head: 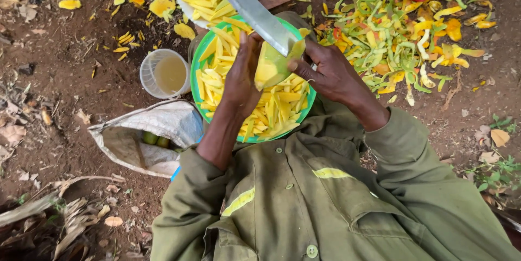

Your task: The person sits on a blue chair and uses a knife to peel a green mango, placing the peels on the ground and the sliced fruit into a green bowl. They briefly check a phone before continuing to peel and slice the mango.

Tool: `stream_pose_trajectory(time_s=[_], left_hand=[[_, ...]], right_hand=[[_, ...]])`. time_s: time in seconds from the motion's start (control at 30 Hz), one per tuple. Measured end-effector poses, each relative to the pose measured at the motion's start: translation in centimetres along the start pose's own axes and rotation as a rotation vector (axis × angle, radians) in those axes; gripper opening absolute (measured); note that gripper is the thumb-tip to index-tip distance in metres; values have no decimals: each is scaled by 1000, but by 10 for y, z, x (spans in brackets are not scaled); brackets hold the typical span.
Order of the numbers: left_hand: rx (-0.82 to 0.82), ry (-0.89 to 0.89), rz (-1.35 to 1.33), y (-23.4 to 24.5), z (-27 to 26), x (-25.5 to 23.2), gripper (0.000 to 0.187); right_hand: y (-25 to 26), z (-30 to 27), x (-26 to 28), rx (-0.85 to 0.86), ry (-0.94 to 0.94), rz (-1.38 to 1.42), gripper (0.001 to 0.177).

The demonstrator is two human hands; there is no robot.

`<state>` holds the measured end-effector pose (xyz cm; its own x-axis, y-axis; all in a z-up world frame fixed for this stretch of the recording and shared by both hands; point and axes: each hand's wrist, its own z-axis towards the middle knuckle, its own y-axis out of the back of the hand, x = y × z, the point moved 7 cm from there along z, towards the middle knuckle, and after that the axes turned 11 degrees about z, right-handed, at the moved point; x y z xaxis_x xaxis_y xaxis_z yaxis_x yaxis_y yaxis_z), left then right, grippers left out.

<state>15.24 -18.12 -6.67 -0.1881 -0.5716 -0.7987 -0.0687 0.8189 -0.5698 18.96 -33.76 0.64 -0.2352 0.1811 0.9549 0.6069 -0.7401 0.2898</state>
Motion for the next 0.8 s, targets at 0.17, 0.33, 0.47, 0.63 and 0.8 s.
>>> stream_pose_trajectory(time_s=[0.17,0.33,0.47,0.63,0.8], left_hand=[[-169,60,-340,-26,-5,3,38],[-244,28,-343,3,-8,31,26],[-294,-58,-294,10,-12,31,30],[-352,-140,-217,16,-14,30,34],[-363,-160,-134,23,-6,35,35]], right_hand=[[-9,-2,-12,-37,40,-67,74],[-23,-2,-2,-29,54,-93,56],[-34,-8,-34,-32,-12,20,49],[-37,-9,-28,-63,-52,47,47],[-36,1,0,-69,14,-9,53]])
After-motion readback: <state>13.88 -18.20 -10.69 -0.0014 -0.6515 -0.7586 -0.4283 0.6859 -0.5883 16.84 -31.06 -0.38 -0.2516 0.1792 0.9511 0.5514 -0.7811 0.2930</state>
